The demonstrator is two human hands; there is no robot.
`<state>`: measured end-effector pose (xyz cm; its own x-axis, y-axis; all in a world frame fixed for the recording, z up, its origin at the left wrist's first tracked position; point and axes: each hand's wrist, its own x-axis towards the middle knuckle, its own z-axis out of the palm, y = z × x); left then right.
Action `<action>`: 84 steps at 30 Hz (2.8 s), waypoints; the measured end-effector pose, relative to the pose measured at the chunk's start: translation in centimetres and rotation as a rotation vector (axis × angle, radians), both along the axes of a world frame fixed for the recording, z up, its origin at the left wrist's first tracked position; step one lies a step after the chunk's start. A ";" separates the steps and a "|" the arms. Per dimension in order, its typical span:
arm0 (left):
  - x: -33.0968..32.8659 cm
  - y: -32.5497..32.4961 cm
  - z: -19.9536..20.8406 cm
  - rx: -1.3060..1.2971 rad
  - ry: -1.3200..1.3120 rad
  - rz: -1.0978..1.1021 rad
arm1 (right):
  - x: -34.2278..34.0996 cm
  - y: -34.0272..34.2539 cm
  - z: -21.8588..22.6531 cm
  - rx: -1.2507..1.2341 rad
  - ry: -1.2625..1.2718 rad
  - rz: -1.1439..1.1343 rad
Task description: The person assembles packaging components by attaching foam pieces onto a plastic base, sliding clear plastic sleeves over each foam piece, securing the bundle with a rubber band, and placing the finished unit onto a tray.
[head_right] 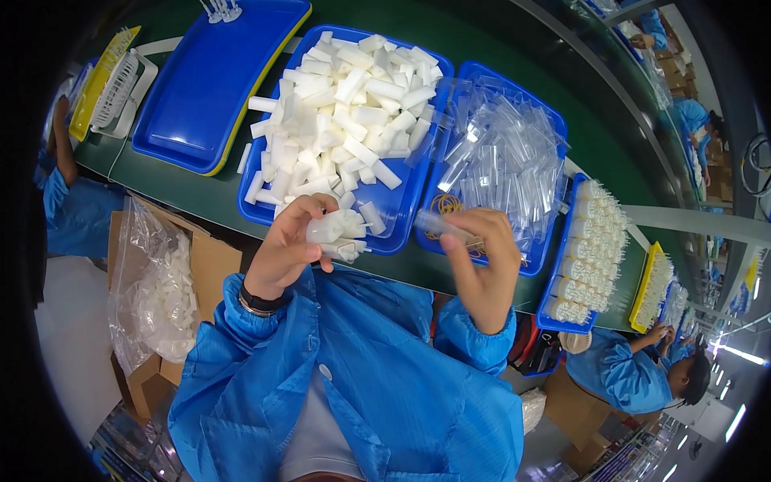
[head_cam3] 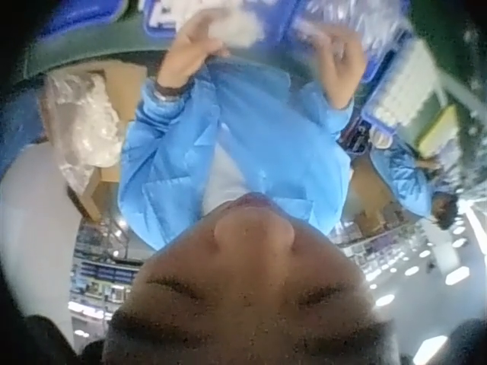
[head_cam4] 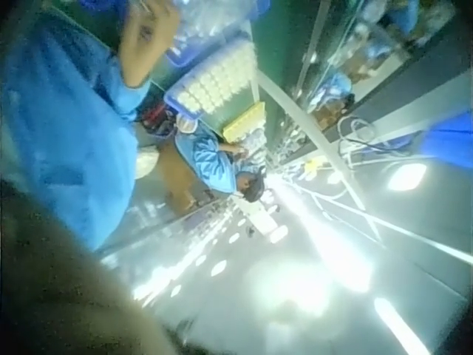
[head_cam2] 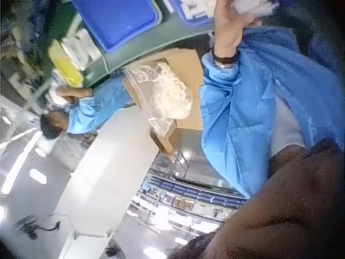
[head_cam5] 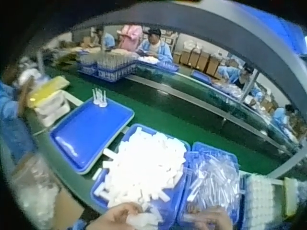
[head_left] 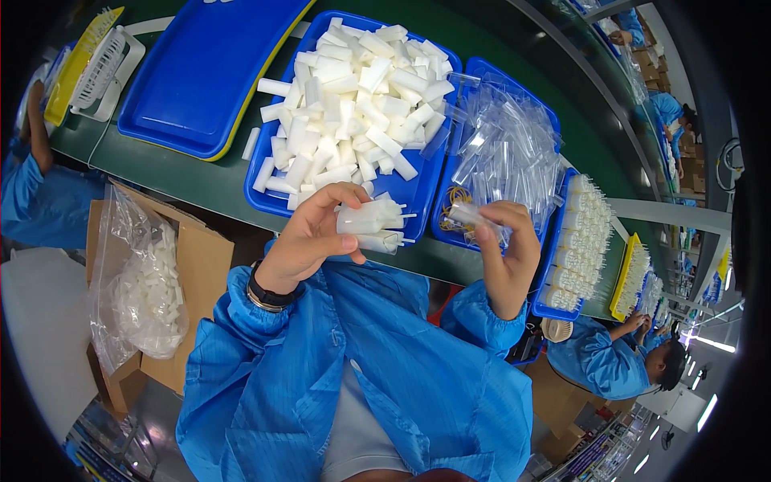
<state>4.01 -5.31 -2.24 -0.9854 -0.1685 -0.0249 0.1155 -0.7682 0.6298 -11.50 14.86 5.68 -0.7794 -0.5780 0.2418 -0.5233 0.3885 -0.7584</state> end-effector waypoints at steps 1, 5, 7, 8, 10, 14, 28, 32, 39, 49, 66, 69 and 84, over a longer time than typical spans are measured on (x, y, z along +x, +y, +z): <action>0.0 0.1 0.0 0.000 -0.001 -0.002 | 0.3 -0.3 -0.1 -0.125 0.013 0.122; -0.1 0.5 0.1 -0.099 0.036 0.005 | 1.1 -1.4 0.3 -0.259 0.027 0.307; -0.2 0.7 0.2 -0.122 0.040 0.001 | 1.1 -1.8 0.5 -0.256 0.034 0.338; -0.2 0.8 0.4 -0.126 0.020 -0.003 | 1.1 -2.1 0.6 -0.214 0.071 0.375; -0.2 1.0 0.6 -0.131 -0.001 -0.007 | 1.3 -2.4 0.8 -0.173 0.109 0.412; -0.4 1.4 0.6 -0.215 -0.009 -0.005 | 2.7 -2.9 0.9 -0.168 -0.083 0.331; -0.5 1.7 0.5 -0.378 -0.044 0.079 | 2.3 -3.0 -0.5 -0.257 -0.272 0.418; -0.4 1.6 0.3 -0.390 -0.030 0.089 | 1.3 -1.8 -0.1 -0.166 -0.389 0.433; -0.4 1.6 0.5 -0.405 -0.020 0.098 | 0.8 -1.8 -0.1 -0.151 -0.258 0.420; -0.5 1.8 0.3 -0.455 -0.031 0.175 | 1.9 -1.8 -2.4 -0.362 -0.411 0.322; -0.3 1.9 0.7 -0.775 -0.127 0.286 | 3.1 -1.9 -4.5 -0.523 -0.534 0.310; -0.4 1.3 1.1 -0.916 -0.085 0.281 | 2.6 -1.8 -3.9 -0.324 -0.313 0.259; 0.2 0.4 -2.1 0.013 0.094 0.024 | 0.9 -2.8 -1.9 -0.318 0.264 0.503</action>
<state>4.23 -4.91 -4.31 -0.9791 -0.1926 0.0649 0.1921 -0.7725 0.6053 -10.63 12.07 3.79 -0.3233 -0.7254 0.6077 -0.7675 -0.1746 -0.6168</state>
